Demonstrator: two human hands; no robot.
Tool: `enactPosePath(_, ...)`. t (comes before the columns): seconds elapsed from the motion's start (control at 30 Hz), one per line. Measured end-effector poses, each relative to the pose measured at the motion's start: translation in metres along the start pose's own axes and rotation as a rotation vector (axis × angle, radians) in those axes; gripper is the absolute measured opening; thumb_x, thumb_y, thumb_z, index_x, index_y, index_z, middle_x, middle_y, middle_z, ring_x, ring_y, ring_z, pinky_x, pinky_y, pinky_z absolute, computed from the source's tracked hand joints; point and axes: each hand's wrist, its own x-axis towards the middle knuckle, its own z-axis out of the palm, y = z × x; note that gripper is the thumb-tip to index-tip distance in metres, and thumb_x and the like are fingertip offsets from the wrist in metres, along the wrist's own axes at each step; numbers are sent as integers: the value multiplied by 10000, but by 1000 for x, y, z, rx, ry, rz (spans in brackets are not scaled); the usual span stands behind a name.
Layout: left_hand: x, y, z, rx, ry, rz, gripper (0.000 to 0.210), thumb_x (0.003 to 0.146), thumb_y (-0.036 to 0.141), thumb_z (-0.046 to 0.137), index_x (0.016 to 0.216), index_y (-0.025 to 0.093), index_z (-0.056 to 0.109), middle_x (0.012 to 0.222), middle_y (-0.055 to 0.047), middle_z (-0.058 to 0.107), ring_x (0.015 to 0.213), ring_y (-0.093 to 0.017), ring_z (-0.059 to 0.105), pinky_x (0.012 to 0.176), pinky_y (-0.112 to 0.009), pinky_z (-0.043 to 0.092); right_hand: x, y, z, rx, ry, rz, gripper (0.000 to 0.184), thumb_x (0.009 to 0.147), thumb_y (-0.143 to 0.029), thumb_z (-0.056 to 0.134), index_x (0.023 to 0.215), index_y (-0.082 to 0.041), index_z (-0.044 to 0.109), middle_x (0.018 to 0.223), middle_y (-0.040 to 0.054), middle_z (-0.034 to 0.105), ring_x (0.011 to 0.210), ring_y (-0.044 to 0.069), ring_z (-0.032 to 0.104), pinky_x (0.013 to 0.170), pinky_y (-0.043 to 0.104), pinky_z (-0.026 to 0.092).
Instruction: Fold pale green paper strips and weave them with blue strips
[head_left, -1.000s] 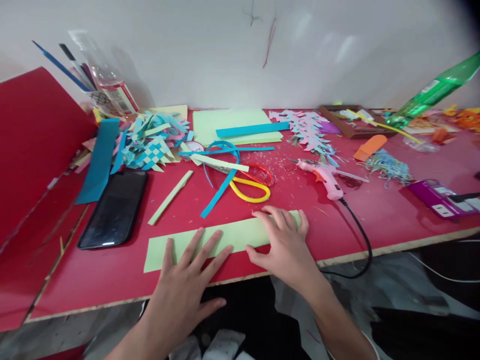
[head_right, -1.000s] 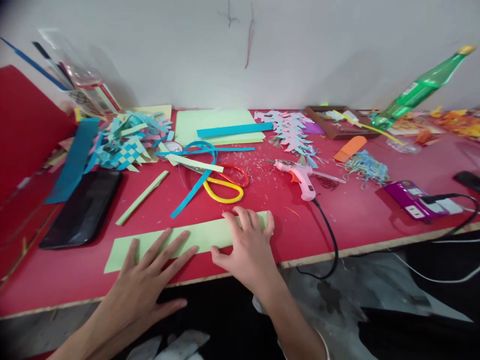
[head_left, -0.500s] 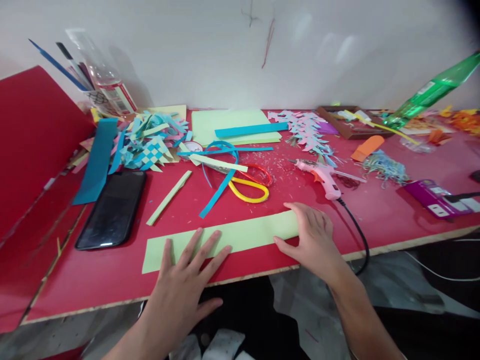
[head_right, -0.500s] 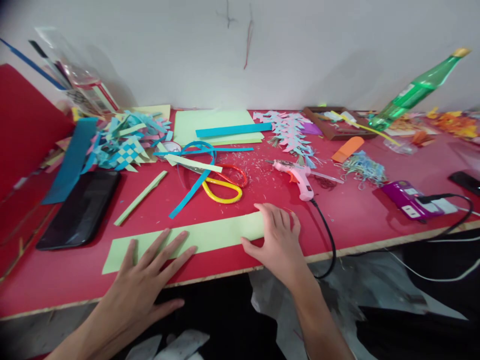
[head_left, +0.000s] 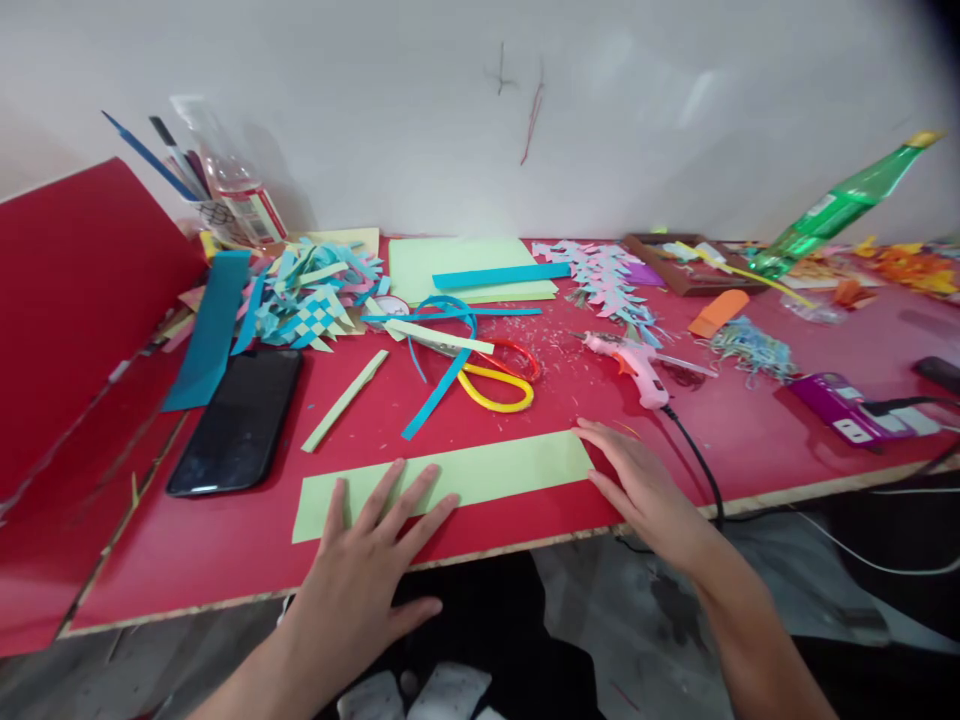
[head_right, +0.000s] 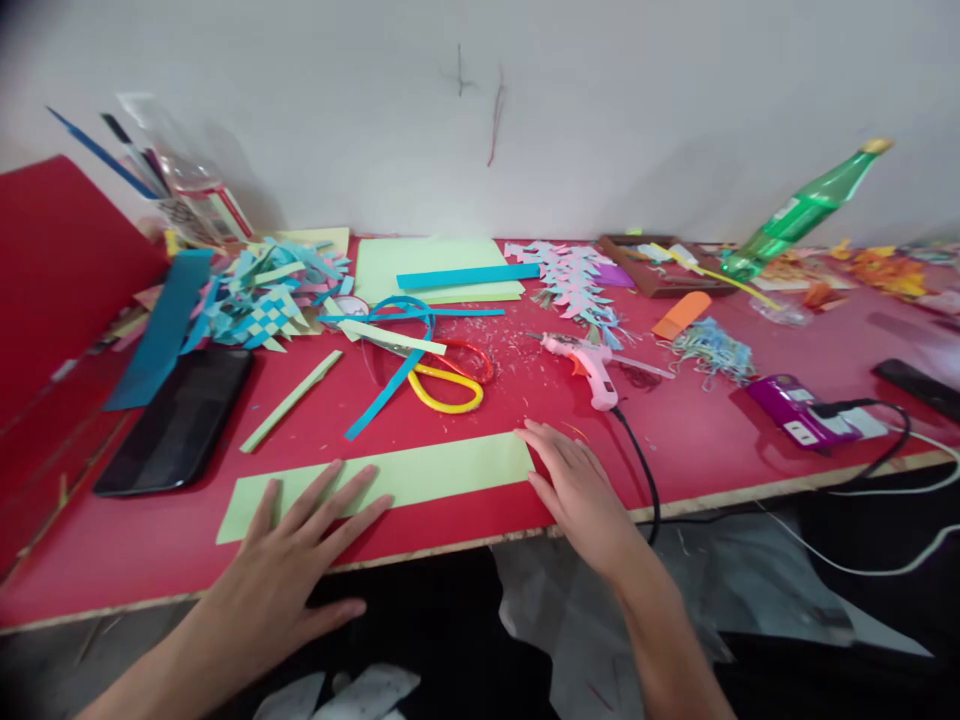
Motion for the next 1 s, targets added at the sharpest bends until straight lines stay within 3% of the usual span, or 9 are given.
enactPosePath(0.13, -3, -5, -3, 4, 42, 7, 671, 722, 650, 422, 1313, 351, 313, 1407, -6, 306, 1272, -305, 275, 972, -509, 271, -2, -4, -1, -32, 70, -48, 465, 837, -112, 271, 1280, -223, 353, 1246, 85, 488, 1175, 182, 427, 943, 403, 391)
enactPosePath(0.2, -6, -9, -6, 11, 47, 27, 611, 743, 588, 463, 1288, 326, 374, 1390, -11, 344, 1254, -286, 315, 968, -443, 310, -1, -14, -3, -12, 103, -70, 447, 847, -135, 284, 1279, -217, 362, 1246, 87, 487, 1192, 184, 407, 962, 406, 373)
enactPosePath(0.37, -4, -21, -15, -6, 36, 12, 518, 796, 435, 494, 1271, 250, 398, 1291, -30, 481, 1130, -228, 466, 887, -348, 410, 13, -47, -5, 37, -147, -249, 516, 804, -420, 477, 1280, -253, 370, 1336, 58, 399, 1258, 201, 311, 1032, 441, 265)
enactPosePath(0.47, 6, -28, -16, -4, 42, -30, 494, 815, 382, 488, 1268, 208, 395, 1231, -67, 527, 1040, -221, 528, 823, -337, 451, 22, -61, -1, 36, -216, -296, 630, 711, -549, 540, 1258, -263, 412, 1355, 67, 366, 1267, 243, 277, 1038, 473, 213)
enactPosePath(0.63, 17, -35, -17, 51, 23, 5, 311, 816, 258, 506, 1123, 216, 536, 1164, -71, 571, 981, -220, 564, 772, -327, 470, 23, -82, 3, 15, -167, -256, 635, 709, -592, 511, 1244, -260, 430, 1310, 85, 406, 1196, 263, 344, 997, 478, 227)
enactPosePath(0.77, 7, -34, -17, 16, 63, 62, 463, 765, 337, 572, 1201, 210, 480, 1223, -79, 532, 1060, -219, 521, 866, -324, 427, 18, -95, 4, 11, -130, -239, 547, 748, -567, 482, 1200, -260, 465, 1170, 69, 512, 1048, 228, 454, 959, 470, 254)
enactPosePath(0.87, -3, -29, -16, -6, 89, 78, 594, 724, 390, 604, 1265, 234, 413, 1292, -61, 475, 1117, -219, 481, 910, -317, 396, 15, -99, 10, 7, -107, -296, 605, 714, -596, 503, 1220, -270, 447, 1213, 83, 481, 1083, 247, 430, 952, 463, 272)
enactPosePath(1.0, -8, -22, -17, -39, 60, 83, 445, 762, 244, 573, 1197, 278, 486, 1218, -25, 546, 1030, -176, 546, 852, -273, 423, 11, -101, 17, -34, -60, -410, 505, 781, -506, 483, 1227, -272, 443, 1277, 79, 453, 1136, 245, 404, 935, 421, 320)
